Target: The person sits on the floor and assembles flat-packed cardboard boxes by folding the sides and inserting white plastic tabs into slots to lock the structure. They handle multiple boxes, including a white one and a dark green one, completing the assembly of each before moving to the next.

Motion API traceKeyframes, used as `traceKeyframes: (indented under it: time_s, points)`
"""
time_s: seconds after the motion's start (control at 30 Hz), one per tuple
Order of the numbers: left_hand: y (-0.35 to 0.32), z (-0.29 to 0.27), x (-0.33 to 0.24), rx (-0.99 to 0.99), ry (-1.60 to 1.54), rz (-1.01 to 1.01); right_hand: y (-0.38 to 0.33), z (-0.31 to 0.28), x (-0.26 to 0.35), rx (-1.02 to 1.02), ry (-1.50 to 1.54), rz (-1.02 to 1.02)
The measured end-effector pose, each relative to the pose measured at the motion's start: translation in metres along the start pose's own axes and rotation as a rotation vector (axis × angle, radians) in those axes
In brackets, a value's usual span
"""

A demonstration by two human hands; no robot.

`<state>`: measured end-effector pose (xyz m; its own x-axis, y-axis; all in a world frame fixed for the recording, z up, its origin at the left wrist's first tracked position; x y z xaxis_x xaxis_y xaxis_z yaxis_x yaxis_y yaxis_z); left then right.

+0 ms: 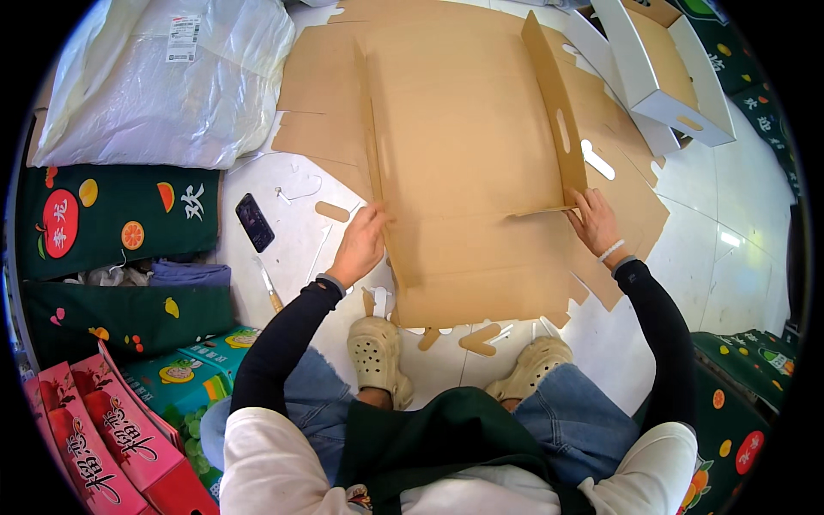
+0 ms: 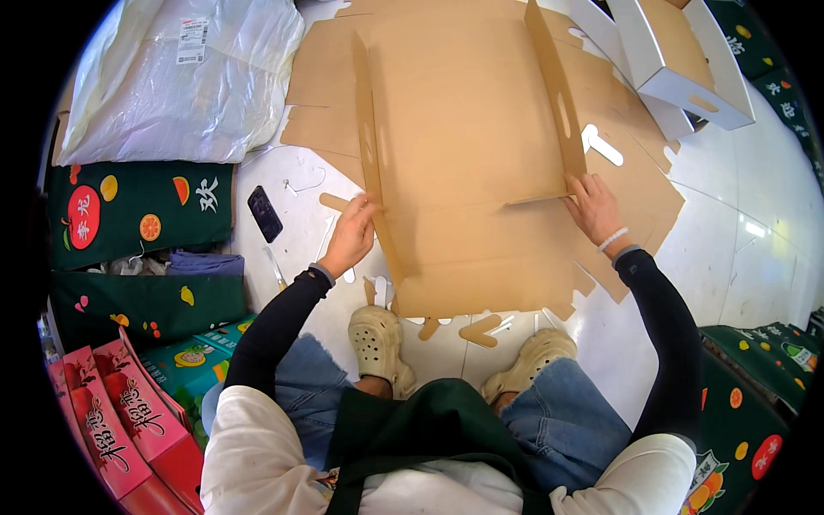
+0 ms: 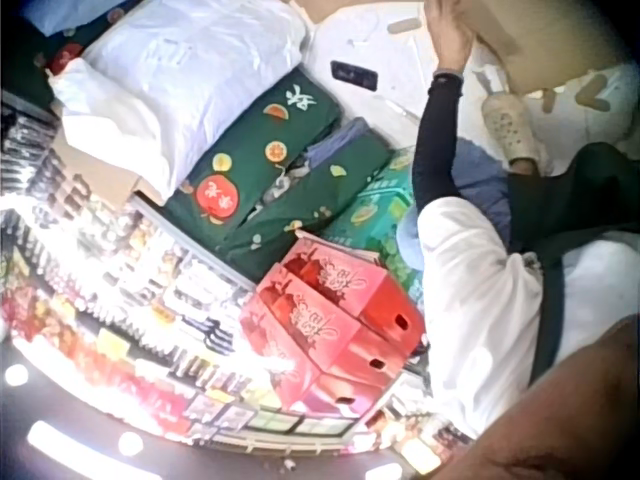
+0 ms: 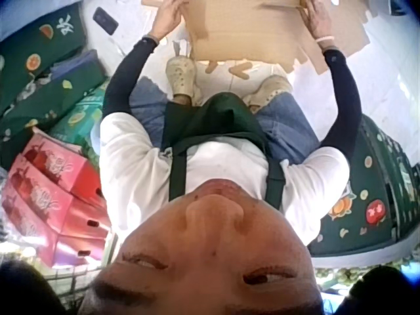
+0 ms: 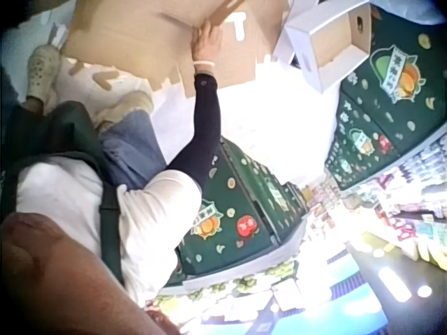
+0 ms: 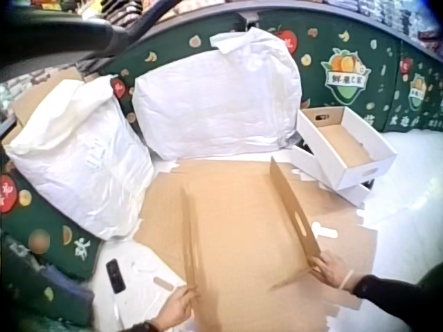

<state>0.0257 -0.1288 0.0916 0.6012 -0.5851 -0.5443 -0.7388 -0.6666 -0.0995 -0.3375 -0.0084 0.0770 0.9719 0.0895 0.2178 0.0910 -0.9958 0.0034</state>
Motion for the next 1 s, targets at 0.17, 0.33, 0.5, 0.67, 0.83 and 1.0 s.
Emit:
traceKeyframes:
  time_s: [0.17, 0.33, 0.5, 0.67, 0.83, 1.0]
  points:
    - [-0.016, 0.015, -0.014, 0.28, 0.495, 0.152, -0.007, 0.003, -0.01, 0.068, 0.091, 0.051]
    - [-0.013, 0.012, -0.017, 0.114, 0.635, 0.248, -0.02, -0.014, -0.025, -0.193, 0.332, 0.265]
    - [0.007, 0.032, 0.001, 0.097, 0.365, 0.058, -0.038, 0.032, -0.066, -0.099, 0.789, 0.545]
    - [0.014, 0.026, 0.002, -0.07, 0.12, 0.014, -0.038, 0.032, -0.064, -0.184, 0.915, 0.656]
    - [0.014, 0.027, -0.012, -0.169, 0.331, 0.106, -0.035, 0.044, -0.062, -0.121, 0.846, 0.678]
    - [0.007, 0.021, -0.022, -0.302, 0.306, -0.102, -0.024, 0.05, -0.022, -0.166, 0.956, 0.606]
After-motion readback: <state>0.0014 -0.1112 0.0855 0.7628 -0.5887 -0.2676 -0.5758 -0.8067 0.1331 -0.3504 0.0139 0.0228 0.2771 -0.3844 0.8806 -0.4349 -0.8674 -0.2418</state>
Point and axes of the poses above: each hand's wrist, its own y-axis towards the middle knuckle, its own z-axis out of the palm, x = y × z, the point moved 9 cm from there along y, towards the middle knuckle, and after that the axes turned 8 degrees about x, right-handed, at the moved point
